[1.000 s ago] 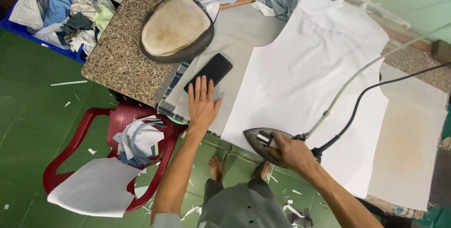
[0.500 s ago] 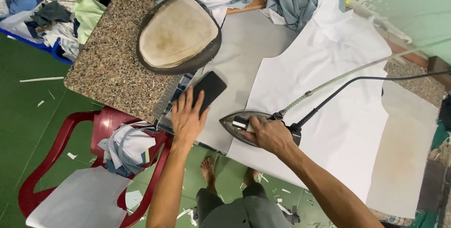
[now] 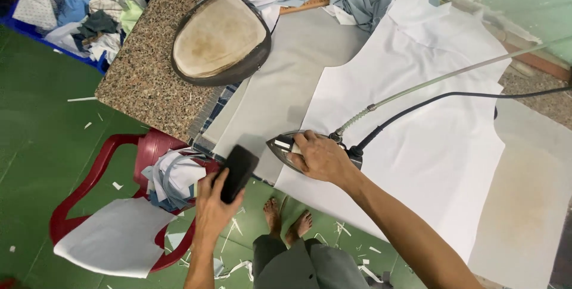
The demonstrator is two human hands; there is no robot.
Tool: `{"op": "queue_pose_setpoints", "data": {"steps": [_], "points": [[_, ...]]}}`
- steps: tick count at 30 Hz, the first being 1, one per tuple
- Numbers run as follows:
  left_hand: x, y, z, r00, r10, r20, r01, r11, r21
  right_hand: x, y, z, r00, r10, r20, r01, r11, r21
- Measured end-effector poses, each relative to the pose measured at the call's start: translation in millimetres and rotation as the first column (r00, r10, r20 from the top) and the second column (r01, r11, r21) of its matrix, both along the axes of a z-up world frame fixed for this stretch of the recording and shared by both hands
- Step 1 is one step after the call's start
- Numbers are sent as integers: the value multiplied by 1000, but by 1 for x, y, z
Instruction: The person cuts a white fabric piece using shears, then irons it on a worktable using a steam iron and a black pressing block. The person repeatedly folds and presses the fabric edges to create creases.
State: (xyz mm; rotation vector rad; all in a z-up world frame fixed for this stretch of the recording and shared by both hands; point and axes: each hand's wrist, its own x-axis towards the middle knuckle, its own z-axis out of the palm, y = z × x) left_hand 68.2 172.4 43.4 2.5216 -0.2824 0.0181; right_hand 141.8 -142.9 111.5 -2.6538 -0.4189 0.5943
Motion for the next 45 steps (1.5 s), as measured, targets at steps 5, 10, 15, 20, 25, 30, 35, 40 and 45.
{"op": "queue_pose_setpoints", "data": {"steps": [5, 10, 15, 20, 25, 30, 35, 40, 45], "points": [[-93, -36, -24, 976, -207, -72, 209, 978, 17, 6, -6, -15, 999, 43, -19, -42, 996, 81], [-95, -107, -3, 881, -452, -140, 461, 887, 39, -3, -4, -52, 991, 36, 128, -45, 997, 64], [-52, -158, -3, 750, -661, 20, 660, 750, 48, -9, 4, -53, 928, 120, 352, -55, 980, -191], [-25, -174, -17, 714, -699, 41, 690, 713, 127, 4, 3, -57, 893, 151, 424, -34, 962, -271], [-8, -172, -18, 741, -668, 66, 659, 743, 118, 25, -3, -56, 854, 184, 487, -54, 961, -270], [8, -158, -8, 768, -631, 107, 613, 773, 163, 41, -6, -56, 857, 226, 462, -94, 952, -290], [16, -146, -5, 794, -599, 106, 581, 799, 156, 54, -6, -55, 831, 235, 503, -82, 948, -307], [16, -137, -14, 808, -581, 98, 561, 809, 174, 67, -8, -51, 820, 265, 507, -107, 942, -319], [17, -134, -18, 810, -580, 91, 559, 809, 184, 83, -9, -42, 831, 297, 471, -154, 935, -320]]}}
